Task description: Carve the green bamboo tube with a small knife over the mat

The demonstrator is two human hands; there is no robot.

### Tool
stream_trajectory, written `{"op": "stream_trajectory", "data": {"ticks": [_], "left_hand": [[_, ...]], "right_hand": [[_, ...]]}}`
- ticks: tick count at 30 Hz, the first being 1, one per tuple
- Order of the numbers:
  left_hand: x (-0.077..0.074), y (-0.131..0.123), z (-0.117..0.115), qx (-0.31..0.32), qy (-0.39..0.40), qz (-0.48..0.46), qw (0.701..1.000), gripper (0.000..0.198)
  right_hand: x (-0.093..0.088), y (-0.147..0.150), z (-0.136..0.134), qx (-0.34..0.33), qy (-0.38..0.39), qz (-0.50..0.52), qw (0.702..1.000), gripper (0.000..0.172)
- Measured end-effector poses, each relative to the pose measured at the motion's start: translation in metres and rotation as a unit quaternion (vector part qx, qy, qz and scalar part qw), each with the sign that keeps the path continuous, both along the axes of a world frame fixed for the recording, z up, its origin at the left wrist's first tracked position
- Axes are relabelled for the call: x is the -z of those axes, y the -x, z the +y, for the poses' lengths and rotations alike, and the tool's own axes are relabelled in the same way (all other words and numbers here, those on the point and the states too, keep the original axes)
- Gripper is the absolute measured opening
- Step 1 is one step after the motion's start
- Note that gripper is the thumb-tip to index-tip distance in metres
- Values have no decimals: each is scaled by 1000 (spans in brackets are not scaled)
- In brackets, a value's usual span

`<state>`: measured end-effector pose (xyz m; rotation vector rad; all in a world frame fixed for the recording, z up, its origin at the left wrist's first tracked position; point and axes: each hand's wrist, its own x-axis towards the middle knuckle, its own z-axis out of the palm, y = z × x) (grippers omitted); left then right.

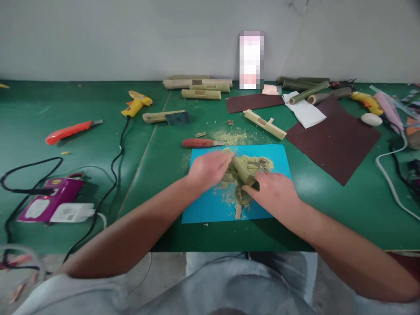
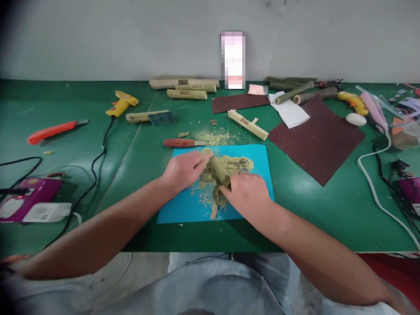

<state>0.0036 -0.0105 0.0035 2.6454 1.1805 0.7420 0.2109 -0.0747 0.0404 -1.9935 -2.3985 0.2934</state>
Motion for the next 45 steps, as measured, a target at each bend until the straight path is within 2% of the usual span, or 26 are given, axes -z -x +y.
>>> {"op": "stream_trajectory", "data": {"ticks": [1,2,7,10,12,14,18,20,22,24,28,32,33,36,38,41,45], "left_hand": [[0,1,3,-27,-9,-1,1000,39],[0,1,4,-26,-13,9,1000,39],[-5,-14,-20,99,2,48,994,37],[-8,-19,-27,102,11,47,994,38],[-7,-17,-22,105,21,54,993,39],[-5,-12,-12,82,21,53,995,38],[-2,-6,5,-46,-3,27,999,35],[-1,-7,4,-29,2,28,999,36],[-1,-10,-1,47,14,44,998,37],[-1,-11,-2,79,14,55,995,38],[1,-7,5,-37,-3,22,999,36],[2,-4,10,38,11,31,999,36],[3,-3,12,29,8,30,999,35],[3,0,18,-50,6,-2,999,34],[3,1,20,-47,20,3,999,34],[3,1,19,-2,29,15,999,34],[3,1,20,-42,19,-11,999,34]], "right_hand": [[1,0,0,0,-4,0,1000,34],[1,-1,0,-2,-7,-1,1000,33],[4,-3,-1,-19,-31,1,999,29],[4,-3,-2,-29,-54,8,998,23],[4,-2,-3,-34,-57,8,998,22],[4,-1,-3,-34,-55,5,998,23],[3,-1,-3,-25,-60,0,998,26],[2,-2,-3,-25,-58,-1,998,26],[2,-2,-3,-26,-54,-3,998,25],[1,-2,-3,-24,-51,-4,998,26],[0,-1,-2,-21,-53,-3,998,28],[0,-1,-2,-24,-51,-5,998,27],[0,-1,-2,-23,-52,-5,998,27],[0,-1,-2,-22,-53,-6,998,28],[0,-1,-2,-24,-50,-5,998,27],[-1,-1,-1,-22,-48,0,999,27],[-2,-1,-1,-13,-41,0,999,27]]}}
